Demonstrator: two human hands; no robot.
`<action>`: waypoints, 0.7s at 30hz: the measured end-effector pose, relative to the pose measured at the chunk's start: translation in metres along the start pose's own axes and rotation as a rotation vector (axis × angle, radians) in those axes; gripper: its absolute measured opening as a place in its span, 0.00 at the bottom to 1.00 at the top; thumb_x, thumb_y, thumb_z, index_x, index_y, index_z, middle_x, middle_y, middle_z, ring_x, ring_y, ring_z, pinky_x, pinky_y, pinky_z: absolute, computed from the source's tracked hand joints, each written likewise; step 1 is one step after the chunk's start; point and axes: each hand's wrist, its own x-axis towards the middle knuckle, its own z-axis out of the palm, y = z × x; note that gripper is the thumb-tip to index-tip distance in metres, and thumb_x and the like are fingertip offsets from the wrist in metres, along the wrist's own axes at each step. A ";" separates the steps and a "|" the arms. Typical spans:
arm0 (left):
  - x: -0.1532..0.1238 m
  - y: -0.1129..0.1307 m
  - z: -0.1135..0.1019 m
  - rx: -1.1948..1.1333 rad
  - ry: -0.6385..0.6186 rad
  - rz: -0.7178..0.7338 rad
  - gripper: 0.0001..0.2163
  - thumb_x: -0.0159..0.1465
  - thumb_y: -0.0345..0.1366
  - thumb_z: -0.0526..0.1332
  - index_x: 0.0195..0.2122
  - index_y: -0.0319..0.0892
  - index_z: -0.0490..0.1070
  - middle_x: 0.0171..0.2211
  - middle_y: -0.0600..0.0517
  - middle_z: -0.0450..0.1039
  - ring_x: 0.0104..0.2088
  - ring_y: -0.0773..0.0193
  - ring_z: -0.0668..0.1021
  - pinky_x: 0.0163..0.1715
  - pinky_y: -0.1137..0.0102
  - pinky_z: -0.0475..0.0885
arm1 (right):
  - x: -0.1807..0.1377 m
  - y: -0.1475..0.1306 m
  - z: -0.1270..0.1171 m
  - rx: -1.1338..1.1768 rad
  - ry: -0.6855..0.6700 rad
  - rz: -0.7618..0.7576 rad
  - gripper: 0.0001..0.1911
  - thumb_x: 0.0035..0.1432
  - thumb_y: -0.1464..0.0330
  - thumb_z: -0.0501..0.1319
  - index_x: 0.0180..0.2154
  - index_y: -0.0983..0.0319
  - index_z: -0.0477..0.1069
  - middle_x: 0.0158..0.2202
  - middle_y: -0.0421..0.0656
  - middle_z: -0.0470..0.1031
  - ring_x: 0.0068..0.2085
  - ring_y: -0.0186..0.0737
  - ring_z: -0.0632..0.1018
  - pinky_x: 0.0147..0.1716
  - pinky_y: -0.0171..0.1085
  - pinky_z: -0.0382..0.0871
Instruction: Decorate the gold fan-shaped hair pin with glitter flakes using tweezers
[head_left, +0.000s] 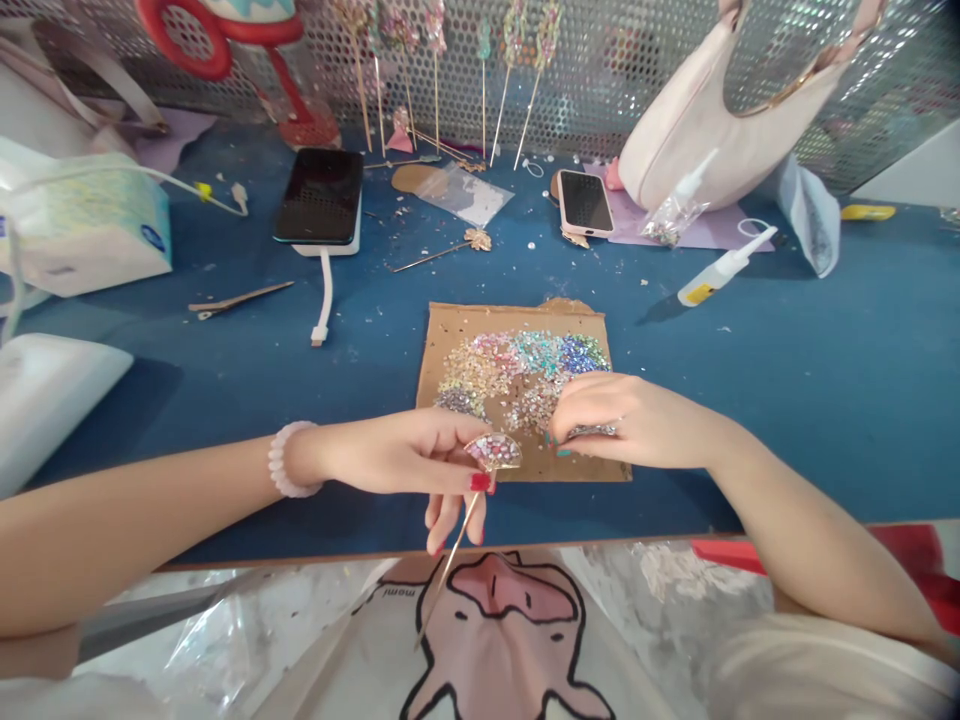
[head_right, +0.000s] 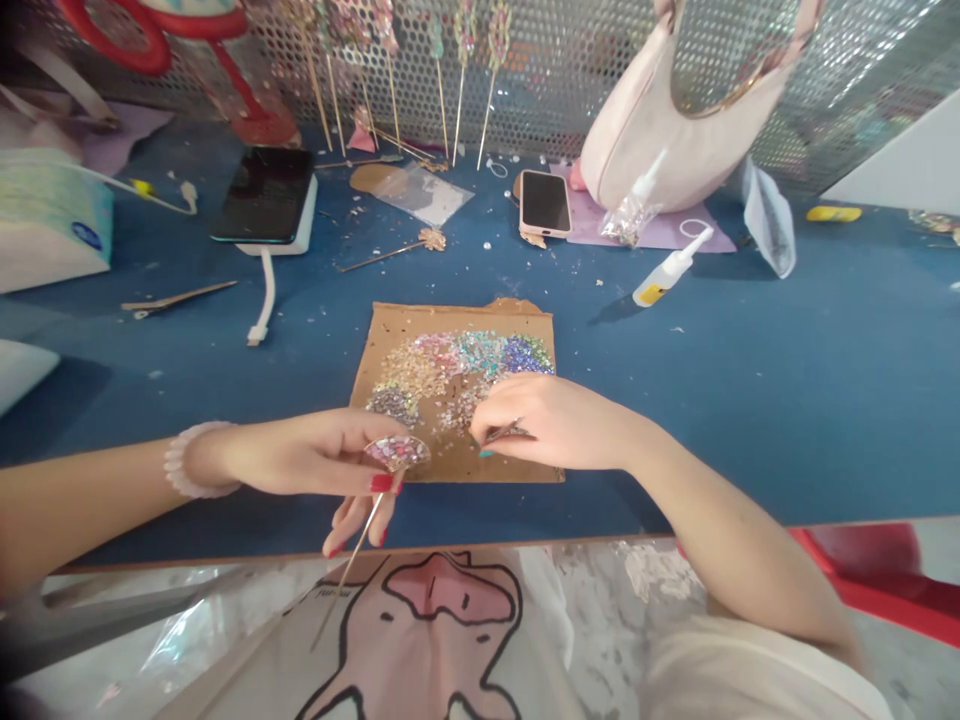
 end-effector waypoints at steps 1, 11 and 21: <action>0.000 -0.001 0.000 0.001 0.000 0.006 0.07 0.70 0.37 0.55 0.36 0.41 0.61 0.33 0.48 0.79 0.22 0.70 0.80 0.20 0.80 0.72 | 0.000 0.000 0.000 0.001 -0.001 -0.001 0.05 0.63 0.70 0.57 0.33 0.61 0.69 0.31 0.40 0.73 0.35 0.33 0.71 0.39 0.36 0.65; 0.001 -0.002 -0.002 0.041 -0.015 0.026 0.05 0.71 0.37 0.53 0.38 0.41 0.62 0.33 0.48 0.79 0.23 0.68 0.80 0.20 0.78 0.73 | 0.001 0.000 -0.001 0.025 -0.011 -0.017 0.06 0.64 0.70 0.55 0.34 0.62 0.69 0.32 0.41 0.73 0.36 0.33 0.71 0.38 0.36 0.66; 0.002 -0.003 -0.001 0.022 -0.011 0.022 0.07 0.70 0.40 0.54 0.41 0.41 0.61 0.32 0.48 0.78 0.20 0.69 0.79 0.20 0.77 0.74 | 0.000 0.000 0.000 0.048 -0.023 -0.004 0.05 0.63 0.69 0.56 0.35 0.61 0.69 0.33 0.41 0.73 0.37 0.34 0.72 0.40 0.36 0.66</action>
